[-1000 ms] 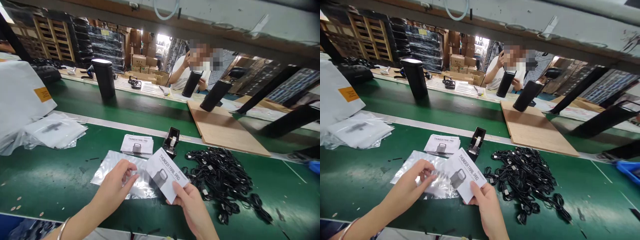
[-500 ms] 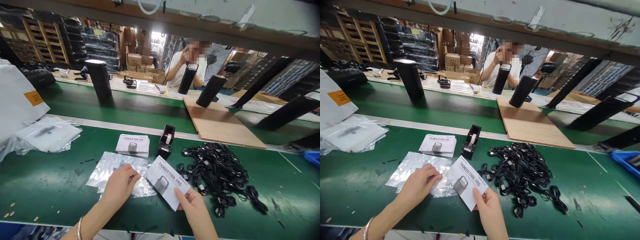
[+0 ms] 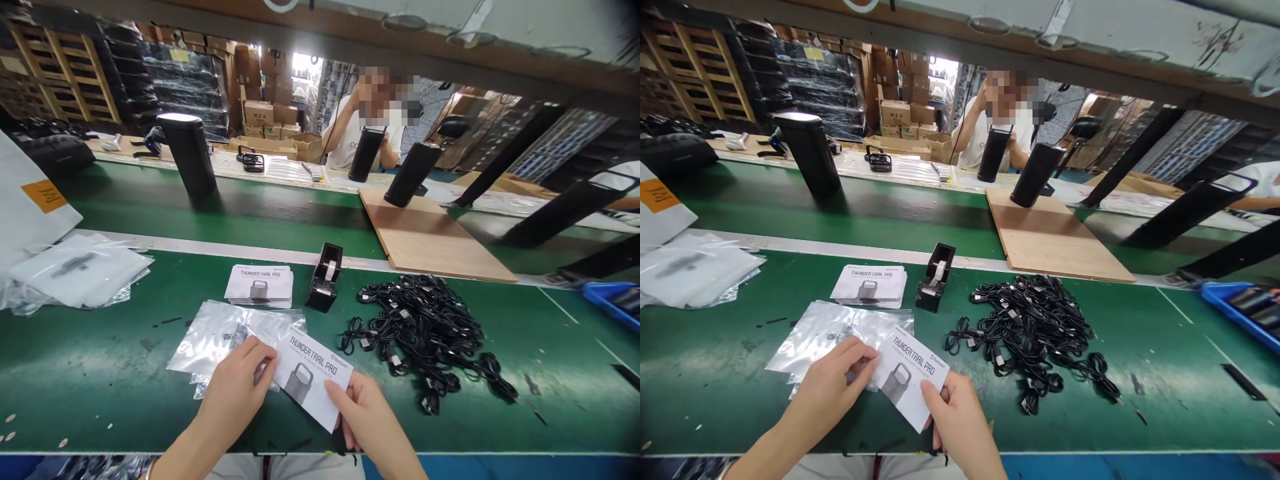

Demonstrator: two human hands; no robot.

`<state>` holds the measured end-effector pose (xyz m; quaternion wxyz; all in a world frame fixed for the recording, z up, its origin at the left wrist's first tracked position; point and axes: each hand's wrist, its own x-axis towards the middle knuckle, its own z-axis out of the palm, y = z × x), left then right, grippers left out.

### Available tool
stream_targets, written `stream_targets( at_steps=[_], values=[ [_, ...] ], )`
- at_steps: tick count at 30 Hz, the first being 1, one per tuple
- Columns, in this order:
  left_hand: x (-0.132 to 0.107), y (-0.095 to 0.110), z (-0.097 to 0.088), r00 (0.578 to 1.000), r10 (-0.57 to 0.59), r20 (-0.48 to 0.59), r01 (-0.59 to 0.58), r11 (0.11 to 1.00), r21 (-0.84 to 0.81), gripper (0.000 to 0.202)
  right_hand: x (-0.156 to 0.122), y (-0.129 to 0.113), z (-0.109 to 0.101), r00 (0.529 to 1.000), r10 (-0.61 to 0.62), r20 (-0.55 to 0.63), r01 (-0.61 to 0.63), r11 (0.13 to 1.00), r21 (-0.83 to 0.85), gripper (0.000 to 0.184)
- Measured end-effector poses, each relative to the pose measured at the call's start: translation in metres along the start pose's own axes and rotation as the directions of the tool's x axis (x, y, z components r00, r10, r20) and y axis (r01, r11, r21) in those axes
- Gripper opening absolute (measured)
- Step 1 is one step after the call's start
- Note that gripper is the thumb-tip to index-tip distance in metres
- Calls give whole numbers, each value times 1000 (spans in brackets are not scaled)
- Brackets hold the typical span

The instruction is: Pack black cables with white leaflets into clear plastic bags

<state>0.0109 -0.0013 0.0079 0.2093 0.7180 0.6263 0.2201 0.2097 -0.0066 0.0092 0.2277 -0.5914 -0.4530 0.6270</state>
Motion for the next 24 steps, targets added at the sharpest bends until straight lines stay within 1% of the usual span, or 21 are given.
stream_targets(
  at_steps=[2, 5, 7, 10, 12, 14, 15, 18, 19, 20, 21, 22, 23, 24],
  values=[
    [-4, 0, 2, 1000, 10, -1, -10, 999, -35, 17, 1, -4, -1, 997, 9, 75, -9, 1000, 6, 40],
    [-7, -1, 1, 1000, -5, 17, 7, 995, -99, 17, 1, -8, -1, 989, -54, 137, 53, 999, 12, 35],
    [-7, 0, -1, 999, -33, 22, 36, 990, -134, 16, -2, -11, -3, 978, -75, 193, 72, 997, 25, 31],
    [-8, 2, -4, 999, -50, -5, 49, 983, -179, 16, -4, -16, -6, 945, -61, 323, 34, 995, 91, 28],
    [-9, 5, -6, 999, -38, -23, 31, 974, -225, 17, 1, -18, -3, 938, -62, 340, 14, 990, 142, 28],
    [-11, 9, -7, 999, -32, -16, 26, 960, -278, 17, 13, -20, 8, 956, -74, 284, 30, 987, 159, 28],
    [-11, 11, -9, 1000, -31, 0, 29, 953, -303, 16, 20, -20, 17, 967, -82, 240, 50, 989, 138, 27],
    [-10, 12, -12, 996, 10, 94, 26, 925, -378, 18, 36, -25, 47, 988, -119, 102, 119, 993, 4, 19],
    [-9, 10, -12, 993, 27, 117, 22, 917, -399, 20, 38, -28, 55, 988, -138, 64, 140, 990, -32, 15],
    [-7, 7, -12, 991, 38, 125, 18, 909, -417, 21, 39, -32, 60, 982, -184, 34, 186, 978, -90, 11],
    [-6, 4, -12, 992, 36, 121, 19, 904, -427, 21, 37, -35, 61, 968, -250, -2, 246, 954, -172, 9],
    [-5, 1, -11, 994, 20, 110, 30, 904, -427, 21, 33, -39, 57, 944, -325, -54, 298, 911, -285, 8],
    [-4, -2, -10, 995, -6, 99, 47, 907, -418, 21, 29, -41, 49, 910, -396, -126, 313, 853, -417, 11],
    [-3, -5, -10, 995, -29, 98, 67, 912, -405, 21, 25, -43, 38, 862, -465, -204, 290, 781, -553, 16]
  ],
)
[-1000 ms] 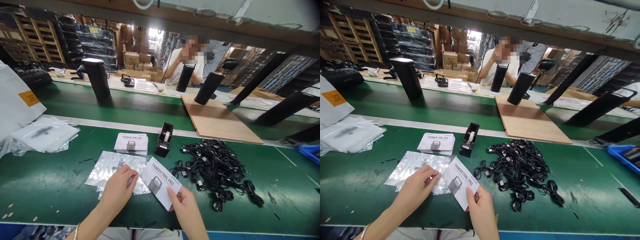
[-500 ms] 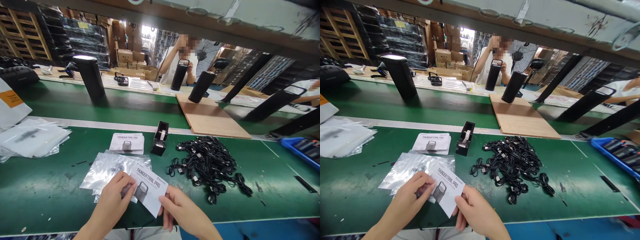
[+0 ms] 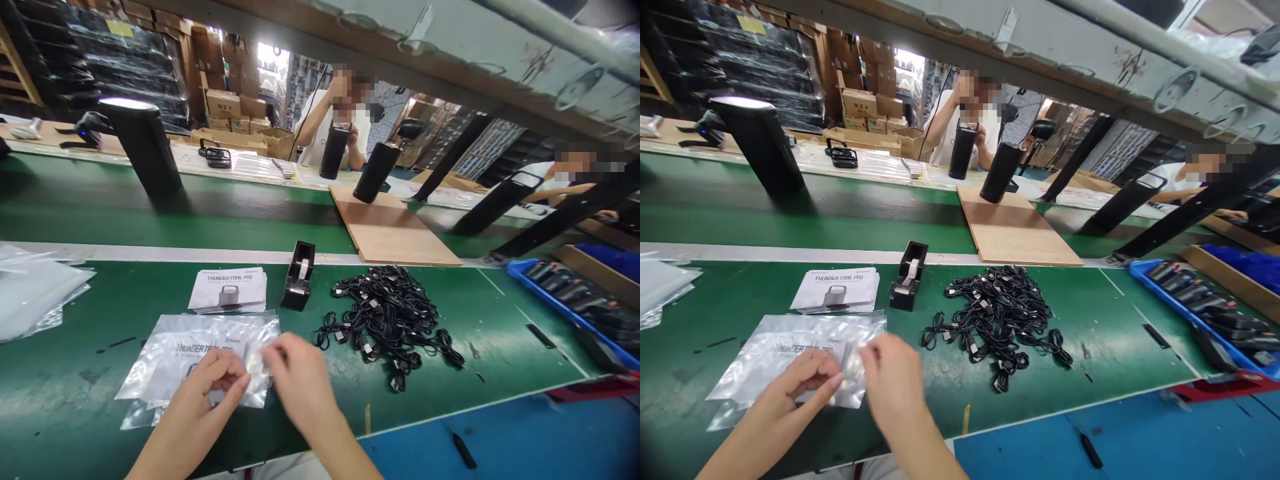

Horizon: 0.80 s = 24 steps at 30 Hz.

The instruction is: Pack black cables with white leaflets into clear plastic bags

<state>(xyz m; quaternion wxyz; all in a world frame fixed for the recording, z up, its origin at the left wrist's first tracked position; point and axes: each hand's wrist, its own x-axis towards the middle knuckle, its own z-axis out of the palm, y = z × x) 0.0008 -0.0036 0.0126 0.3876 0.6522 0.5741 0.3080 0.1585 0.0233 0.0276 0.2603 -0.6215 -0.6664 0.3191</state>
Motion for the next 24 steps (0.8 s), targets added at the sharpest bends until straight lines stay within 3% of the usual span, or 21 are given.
stream_targets(
  at_steps=[2, 3, 4, 6, 8, 11, 13, 16, 19, 21, 24],
  values=[
    [1, -3, 0, 999, -34, 0, 34, 999, 29, 22, 0, 17, -28, 975, 25, -223, -86, 959, -269, 25],
    [1, -3, 0, 999, -47, 11, 46, 998, 41, 23, 2, 28, -41, 967, -25, -255, -77, 920, -384, 22],
    [1, -3, 1, 998, -52, 22, 51, 998, 48, 23, 5, 40, -52, 967, -112, -230, -19, 866, -500, 19],
    [2, -2, 2, 998, -54, 43, 52, 997, 57, 23, 12, 60, -67, 961, -262, -93, 132, 725, -676, 31],
    [3, 0, 3, 997, -55, 51, 52, 997, 56, 23, 19, 72, -73, 927, -375, 22, 274, 634, -723, 27],
    [4, 1, 5, 997, -60, 45, 58, 997, 42, 23, 24, 71, -67, 866, -491, 94, 445, 672, -591, 15],
    [4, 2, 5, 997, -64, 33, 62, 997, 36, 22, 21, 62, -57, 876, -473, 97, 467, 780, -416, 17],
    [4, 3, 6, 997, -80, 23, 79, 997, 27, 21, 6, 44, -38, 938, -334, 97, 346, 924, -163, 17],
    [3, 3, 7, 994, -101, 30, 101, 995, 5, 20, -10, 29, -17, 962, -232, 143, 229, 973, 34, 19],
    [2, 0, 8, 995, -96, 32, 96, 995, -22, 18, -16, 23, -6, 964, -177, 198, 163, 983, 82, 27],
    [0, -8, 10, 997, -72, -30, 69, 994, -85, 17, -17, 20, 4, 953, -151, 261, 153, 988, 13, 32]
  ],
)
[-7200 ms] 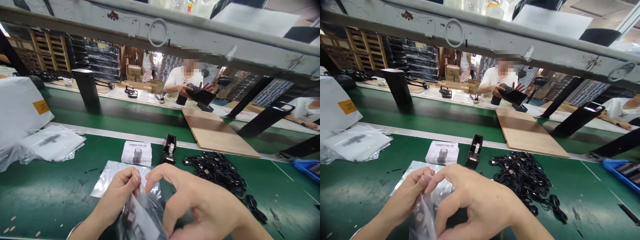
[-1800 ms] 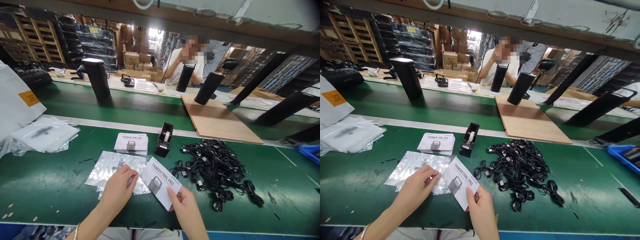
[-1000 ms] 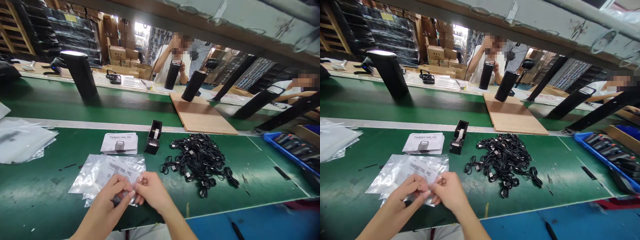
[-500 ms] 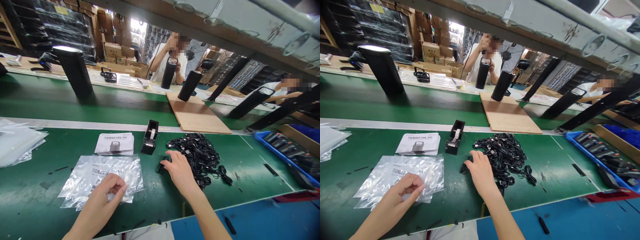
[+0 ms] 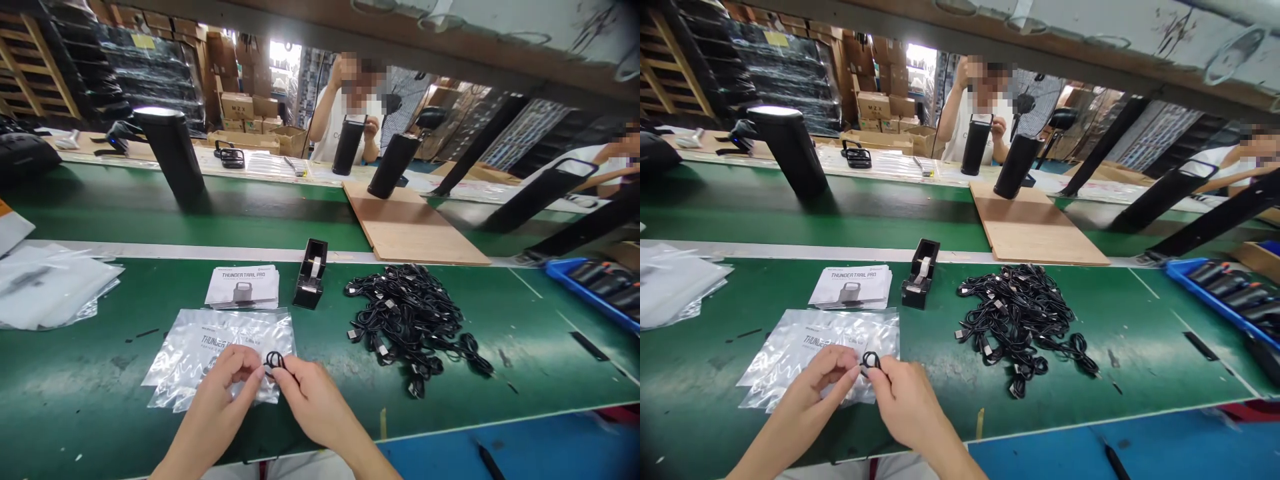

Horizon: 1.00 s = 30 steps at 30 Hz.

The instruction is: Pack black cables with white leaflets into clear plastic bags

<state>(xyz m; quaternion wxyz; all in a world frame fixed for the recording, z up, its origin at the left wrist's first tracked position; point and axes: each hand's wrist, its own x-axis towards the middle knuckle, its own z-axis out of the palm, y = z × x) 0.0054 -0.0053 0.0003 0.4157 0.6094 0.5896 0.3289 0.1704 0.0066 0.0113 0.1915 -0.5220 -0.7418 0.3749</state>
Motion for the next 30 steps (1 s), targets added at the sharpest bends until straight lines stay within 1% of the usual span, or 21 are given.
stream_targets(
  at_steps=[3, 5, 7, 8, 9, 11, 13, 14, 15, 16, 17, 19, 20, 21, 22, 23, 24, 26, 27, 28, 30],
  values=[
    [-3, -6, 2, 997, 21, -75, -24, 999, -41, 16, 4, -4, -1, 999, -40, 25, 43, 993, -112, 28],
    [-7, -5, 4, 994, 44, -103, -45, 999, -7, 16, 6, -8, -6, 994, -75, 81, 84, 989, -122, 27],
    [-11, 0, 5, 987, 64, -144, -60, 998, 35, 16, 8, -11, -14, 980, -116, 161, 125, 991, -44, 18],
    [-13, 3, 5, 983, 68, -168, -62, 997, 44, 17, 9, -11, -18, 970, -135, 200, 132, 991, 30, 14],
    [-14, 7, 5, 980, 70, -187, -64, 997, 42, 17, 10, -10, -21, 961, -147, 235, 120, 985, 127, 20],
    [-17, 13, 4, 975, 65, -211, -60, 998, 29, 18, 11, -7, -24, 941, -142, 306, 24, 933, 360, 35],
    [-19, 17, 5, 974, 67, -217, -61, 998, 34, 19, 13, -4, -20, 932, -77, 354, -139, 825, 548, 33],
    [-19, 19, 5, 974, 75, -215, -68, 997, 42, 20, 14, -3, -16, 933, -17, 359, -215, 774, 596, 31],
    [-20, 19, 6, 973, 89, -212, -80, 995, 52, 21, 15, -4, -11, 934, 56, 354, -277, 740, 613, 29],
    [-20, 20, 8, 973, 108, -206, -97, 993, 64, 22, 17, -5, -6, 934, 138, 329, -321, 727, 607, 27],
    [-20, 19, 9, 973, 133, -191, -120, 990, 77, 22, 18, -7, 0, 937, 215, 277, -342, 735, 586, 23],
    [-20, 19, 13, 972, 179, -154, -165, 981, 99, 19, 19, -12, 7, 947, 305, 103, -314, 805, 504, 10],
    [-20, 19, 14, 972, 191, -138, -177, 978, 109, 17, 19, -16, 8, 952, 307, 12, -278, 843, 461, 8],
    [-20, 19, 14, 972, 195, -130, -181, 977, 111, 16, 19, -19, 6, 959, 279, -48, -231, 869, 438, 11],
    [-20, 20, 15, 972, 193, -132, -180, 978, 105, 16, 17, -22, 3, 971, 229, -63, -178, 877, 446, 12],
    [-19, 21, 14, 973, 183, -143, -172, 981, 90, 17, 16, -23, -2, 985, 168, -28, -133, 862, 489, 11],
    [-19, 22, 13, 973, 169, -159, -159, 985, 72, 17, 14, -25, -9, 994, 100, 40, -105, 825, 556, 12],
    [-19, 26, 10, 974, 151, -168, -147, 988, 40, 18, 10, -25, -22, 985, -27, 170, -97, 729, 677, 26],
    [-18, 28, 9, 975, 145, -168, -142, 989, 29, 19, 9, -24, -27, 976, -63, 207, -102, 707, 700, 32],
    [-18, 30, 8, 976, 138, -167, -137, 990, 20, 19, 9, -23, -31, 972, -76, 224, -106, 708, 698, 33],
    [-18, 36, 8, 975, 124, -183, -126, 992, -3, 19, 11, -23, -34, 976, -53, 212, -97, 763, 640, 26]
  ],
)
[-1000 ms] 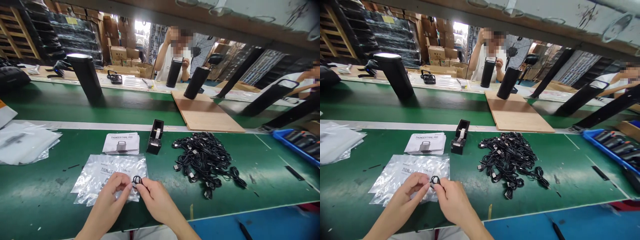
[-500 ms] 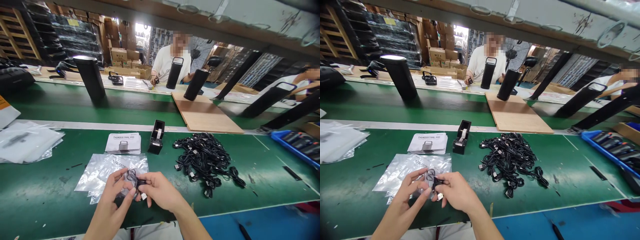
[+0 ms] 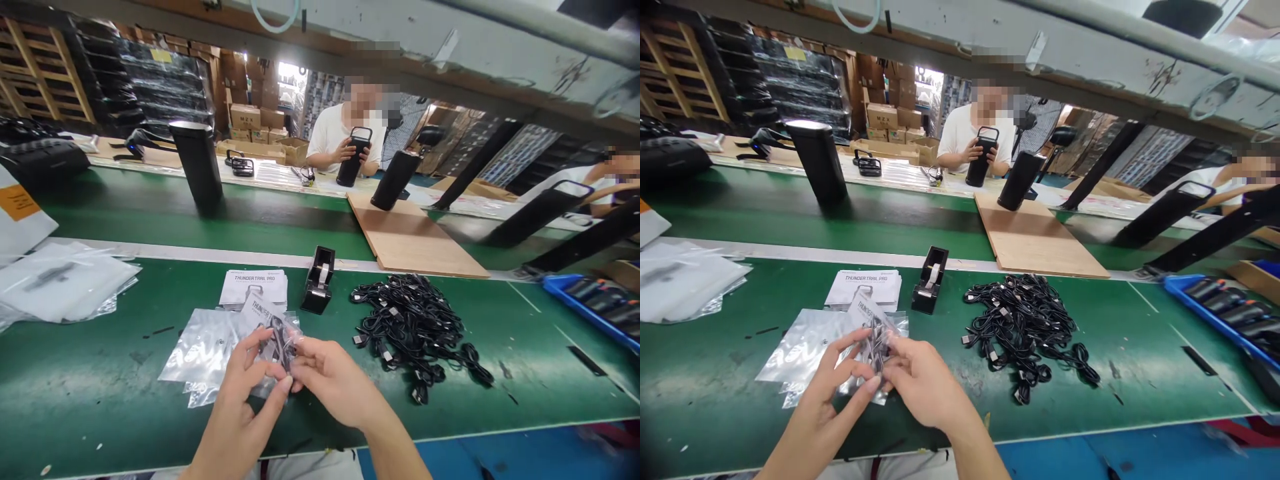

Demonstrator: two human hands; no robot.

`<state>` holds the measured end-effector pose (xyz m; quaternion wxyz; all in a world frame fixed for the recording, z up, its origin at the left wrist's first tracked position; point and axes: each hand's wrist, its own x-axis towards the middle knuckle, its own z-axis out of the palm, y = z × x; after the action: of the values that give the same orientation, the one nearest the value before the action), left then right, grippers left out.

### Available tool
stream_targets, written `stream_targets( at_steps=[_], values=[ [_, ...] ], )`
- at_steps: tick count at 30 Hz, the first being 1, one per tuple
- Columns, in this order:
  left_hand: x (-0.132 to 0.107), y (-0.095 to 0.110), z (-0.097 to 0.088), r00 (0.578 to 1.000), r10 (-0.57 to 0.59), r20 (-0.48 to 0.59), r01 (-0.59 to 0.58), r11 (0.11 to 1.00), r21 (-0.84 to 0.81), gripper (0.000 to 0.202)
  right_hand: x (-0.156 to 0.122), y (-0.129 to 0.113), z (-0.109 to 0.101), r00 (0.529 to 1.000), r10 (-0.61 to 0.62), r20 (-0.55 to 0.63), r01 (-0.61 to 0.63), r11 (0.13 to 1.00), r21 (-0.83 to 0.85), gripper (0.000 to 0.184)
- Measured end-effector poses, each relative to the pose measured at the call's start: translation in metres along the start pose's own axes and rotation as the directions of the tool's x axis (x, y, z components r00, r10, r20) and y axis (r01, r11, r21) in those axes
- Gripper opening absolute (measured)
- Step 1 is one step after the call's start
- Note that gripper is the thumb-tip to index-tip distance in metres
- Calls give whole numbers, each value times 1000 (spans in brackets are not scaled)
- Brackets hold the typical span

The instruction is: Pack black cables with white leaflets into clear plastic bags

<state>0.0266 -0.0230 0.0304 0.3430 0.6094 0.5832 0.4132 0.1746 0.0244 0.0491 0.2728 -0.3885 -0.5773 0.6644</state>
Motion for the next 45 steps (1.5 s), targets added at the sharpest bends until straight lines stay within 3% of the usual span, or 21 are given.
stream_targets(
  at_steps=[2, 4, 6, 8, 10, 14, 17, 19, 21, 23, 26, 28, 30, 32, 35, 39, 41, 42, 43, 45],
  values=[
    [0, 6, 2, 999, -2, -39, 2, 1000, -15, 20, 4, 0, 3, 995, 10, -98, -27, 985, -172, 19],
    [0, 11, 4, 997, 20, -68, -21, 1000, -13, 21, 9, -3, 8, 980, -23, -198, -65, 903, -424, 18],
    [2, 14, 3, 995, 53, -90, -54, 999, 2, 21, 10, -10, 12, 981, -104, -165, -35, 739, -673, 18],
    [6, 16, -2, 994, 58, -97, -58, 998, -2, 20, 9, -22, 13, 987, -155, -40, 63, 608, -792, 17],
    [12, 16, -11, 997, 21, -79, -25, 998, -55, 18, 7, -36, 10, 983, -176, 52, 148, 591, -793, 18],
    [24, 16, -30, 998, -47, -46, 33, 959, -281, 22, 8, -61, 0, 952, -216, 218, 307, 689, -657, 15],
    [30, 12, -36, 1000, -15, -28, 2, 906, -424, 27, 12, -75, -4, 914, -265, 308, 401, 710, -579, 11],
    [34, 8, -37, 1000, 25, 17, -13, 854, -521, 47, 11, -83, -5, 904, -282, 323, 421, 723, -548, 12],
    [39, 4, -36, 987, 66, 146, 39, 788, -615, 73, 7, -91, -7, 898, -255, 358, 418, 747, -517, 11],
    [42, 3, -34, 936, 109, 335, 161, 714, -681, 74, 1, -99, -9, 893, -199, 403, 401, 759, -514, 12],
    [41, 4, -30, 855, 124, 504, 316, 647, -694, 44, -8, -109, -13, 884, -140, 445, 404, 706, -582, 12],
    [38, 4, -27, 865, 89, 493, 314, 671, -672, 31, -13, -115, -16, 898, -148, 415, 413, 610, -677, 10],
    [36, 5, -27, 895, 63, 442, 261, 729, -632, 30, -17, -118, -19, 925, -192, 329, 381, 506, -774, 6],
    [36, 6, -27, 925, 34, 378, 205, 793, -573, 28, -20, -119, -22, 940, -238, 244, 331, 467, -820, 4],
    [37, 10, -29, 964, -12, 264, 146, 857, -495, 27, -24, -109, -27, 953, -267, 141, 270, 545, -794, 7],
    [39, 19, -28, 994, -87, 68, 109, 877, -468, 30, -19, -74, -28, 930, -352, -102, 246, 805, -539, 11],
    [40, 21, -26, 994, -107, -28, 84, 895, -439, 30, -12, -52, -25, 907, -343, -244, 246, 902, -354, 53],
    [41, 20, -25, 993, -105, -57, 71, 902, -427, 29, -7, -41, -22, 905, -312, -290, 225, 928, -295, 66],
    [42, 18, -25, 992, -104, -78, 62, 906, -420, 28, -3, -32, -20, 909, -271, -317, 192, 946, -260, 64],
    [45, 12, -25, 990, -112, -89, 66, 909, -412, 25, 6, -20, -16, 915, -203, -349, 120, 962, -245, 32]
  ],
)
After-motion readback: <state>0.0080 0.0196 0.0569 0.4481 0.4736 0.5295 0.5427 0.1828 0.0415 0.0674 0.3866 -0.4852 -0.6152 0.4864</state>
